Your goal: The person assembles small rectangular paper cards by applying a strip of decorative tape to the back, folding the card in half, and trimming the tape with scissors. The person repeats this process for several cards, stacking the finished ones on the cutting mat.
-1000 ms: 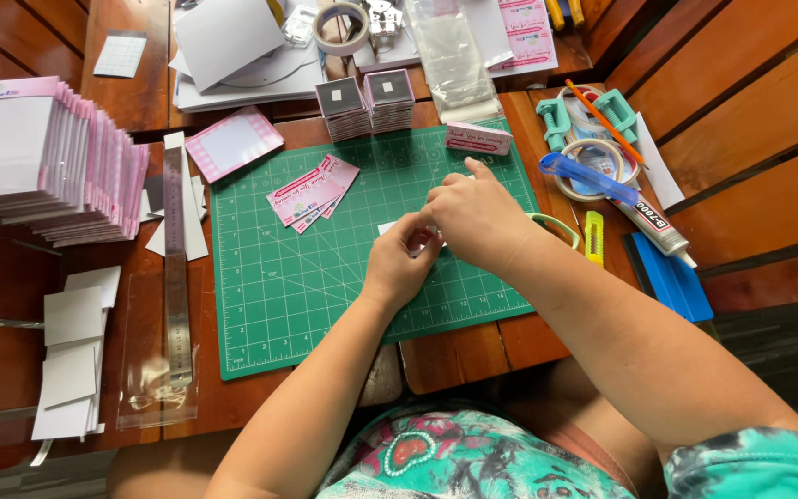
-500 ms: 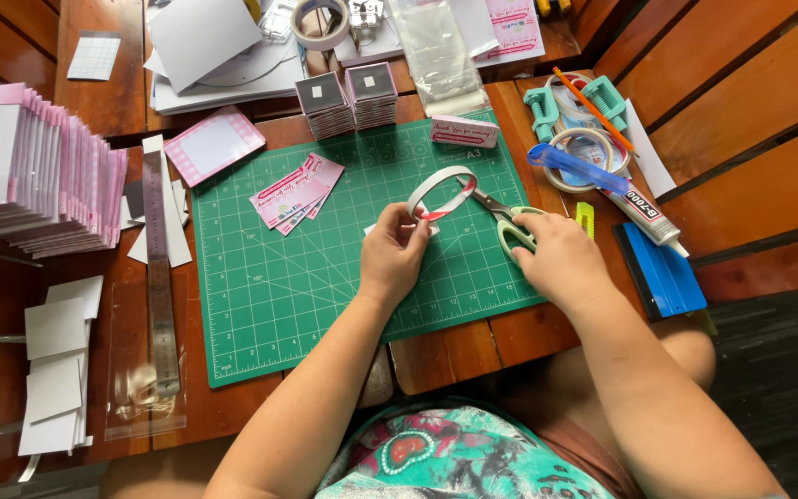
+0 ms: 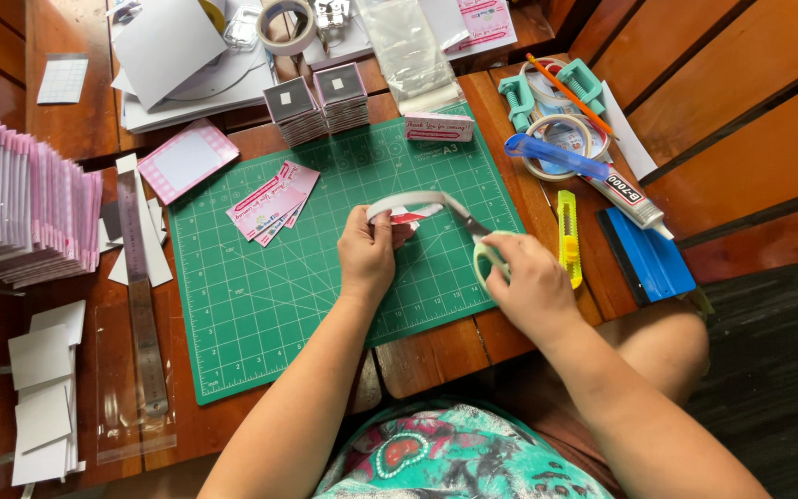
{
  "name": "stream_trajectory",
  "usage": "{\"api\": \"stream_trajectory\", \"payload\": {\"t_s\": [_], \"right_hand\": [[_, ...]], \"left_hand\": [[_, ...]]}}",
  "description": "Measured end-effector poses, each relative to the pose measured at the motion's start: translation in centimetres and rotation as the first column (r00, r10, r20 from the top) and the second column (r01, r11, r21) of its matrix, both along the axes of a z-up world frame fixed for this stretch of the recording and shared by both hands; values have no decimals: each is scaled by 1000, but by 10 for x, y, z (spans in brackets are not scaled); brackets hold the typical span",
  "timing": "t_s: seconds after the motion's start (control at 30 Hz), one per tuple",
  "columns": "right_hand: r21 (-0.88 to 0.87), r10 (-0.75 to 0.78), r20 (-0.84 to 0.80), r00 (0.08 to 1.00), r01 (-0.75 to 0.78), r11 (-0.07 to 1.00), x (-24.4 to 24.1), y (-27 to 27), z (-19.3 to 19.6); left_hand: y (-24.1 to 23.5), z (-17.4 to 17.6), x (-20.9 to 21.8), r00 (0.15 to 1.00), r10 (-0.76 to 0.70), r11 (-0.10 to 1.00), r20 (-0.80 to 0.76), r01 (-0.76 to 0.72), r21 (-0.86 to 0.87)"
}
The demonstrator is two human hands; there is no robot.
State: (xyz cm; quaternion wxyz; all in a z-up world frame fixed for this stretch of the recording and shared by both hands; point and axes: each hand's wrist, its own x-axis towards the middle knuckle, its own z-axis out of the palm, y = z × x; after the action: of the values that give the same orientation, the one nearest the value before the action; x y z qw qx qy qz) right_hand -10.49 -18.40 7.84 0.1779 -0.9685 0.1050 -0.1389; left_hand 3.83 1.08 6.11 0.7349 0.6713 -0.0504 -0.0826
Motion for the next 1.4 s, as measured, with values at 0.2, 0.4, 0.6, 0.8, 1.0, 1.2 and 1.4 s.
{"api": "stream_trajectory", "payload": {"t_s": [0.2, 0.4, 0.6, 0.8, 1.0, 1.2, 1.4], "right_hand": [[18, -75, 131, 989, 73, 997, -24, 32, -6], [-95, -76, 206, 976, 98, 991, -23, 39, -6], [-105, -65, 230, 971, 91, 990, -17, 42, -12], [-98, -47, 221, 974, 70, 993, -11, 41, -16], [-62, -33, 177, 984, 45, 997, -8, 38, -13], [-66, -11, 170, 985, 23, 998, -6, 34, -14], [-53, -7, 161, 987, 16, 998, -4, 33, -15]], "left_hand": [[-3, -12, 4, 1000, -8, 1000, -19, 8, -19], [-7, 1, 0, 1000, -17, 996, 25, 15, 84], [-7, 3, -8, 992, 15, 961, 127, -50, 273], [-6, 4, -9, 985, 13, 953, 174, -65, 298], [-5, 7, -10, 987, 5, 960, 162, -50, 276], [-4, 9, -10, 986, 0, 956, 164, -47, 288], [-4, 10, -10, 989, -6, 959, 149, -37, 282]]}}
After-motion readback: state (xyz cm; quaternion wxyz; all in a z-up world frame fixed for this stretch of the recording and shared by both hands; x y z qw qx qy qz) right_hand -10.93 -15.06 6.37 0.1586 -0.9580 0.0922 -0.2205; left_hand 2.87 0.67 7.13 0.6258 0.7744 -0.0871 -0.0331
